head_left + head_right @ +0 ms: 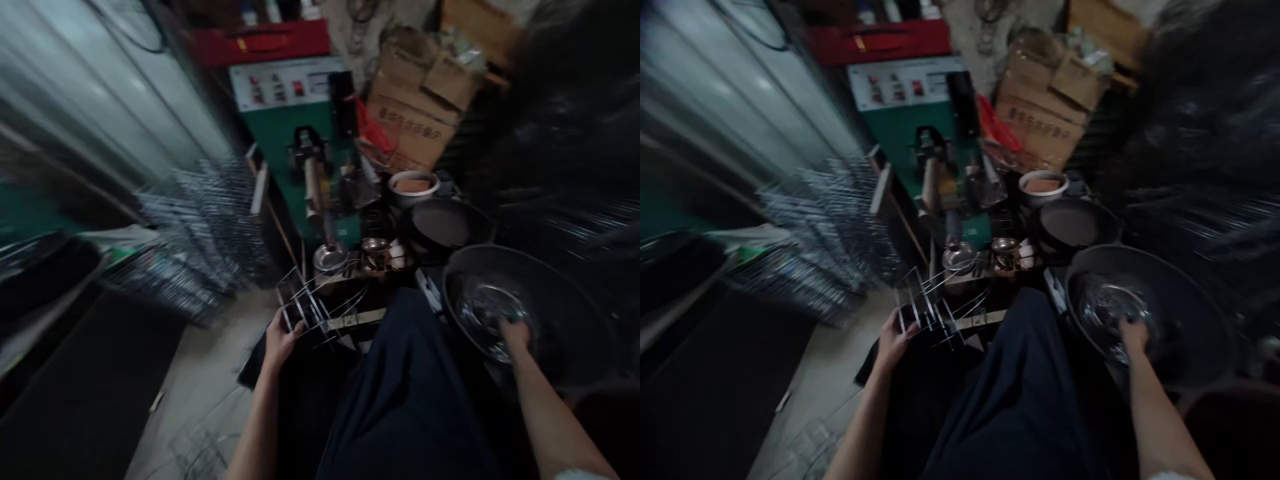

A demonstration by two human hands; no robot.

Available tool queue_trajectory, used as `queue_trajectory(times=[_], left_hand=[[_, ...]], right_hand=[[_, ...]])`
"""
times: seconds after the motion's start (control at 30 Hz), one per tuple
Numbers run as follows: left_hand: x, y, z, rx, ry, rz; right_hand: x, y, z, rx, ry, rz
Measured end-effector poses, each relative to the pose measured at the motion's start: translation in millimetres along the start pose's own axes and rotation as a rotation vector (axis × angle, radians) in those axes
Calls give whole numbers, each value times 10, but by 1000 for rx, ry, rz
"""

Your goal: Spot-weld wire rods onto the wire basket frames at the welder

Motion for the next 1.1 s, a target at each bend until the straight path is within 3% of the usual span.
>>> queue_trajectory(times=[0.13, 0.23, 0.3, 0.4, 0.57, 0.63, 0.7, 0.77, 0.87, 0.97, 1.1], left_hand=[[3, -61, 0, 32, -13, 86], [17, -96, 53, 61, -36, 146], [22, -114, 92, 73, -42, 169], [9, -122, 149, 72, -32, 167], [-80, -105, 229, 46, -12, 141], [-131, -115, 247, 30, -6, 137], [-183, -128, 256, 14, 6, 138], [-218, -122, 251, 7, 12, 148], [-232, -54, 194, 23, -1, 139], [-222, 8, 81, 41, -12, 106], [-156, -35, -82, 23, -38, 149]], right_hand=[[12, 232, -96, 256, 90, 19], [68, -10, -184, 249, 62, -106], [155, -521, -239, 99, -38, -246], [300, -1628, -130, -183, -263, -365], [511, -3535, 528, -743, -555, -368], [577, -4103, 811, -985, -584, -361], [659, -4506, 1015, -1177, -580, -353], [779, -4761, 1114, -1289, -582, -340], [1004, -4940, 1126, -1356, -632, -304], [1170, -4968, 1071, -1386, -672, -270], [1218, -4949, 957, -1399, -637, -315]])
Point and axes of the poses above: each hand's wrist, its own z-axis away from the middle knuckle, its own x-axis out of the palm, y = z × x, the point moved 9 cm from there along -z, towards the middle knuckle, and after that the axes turned 3 degrees about -y, right-handed, at the moved point
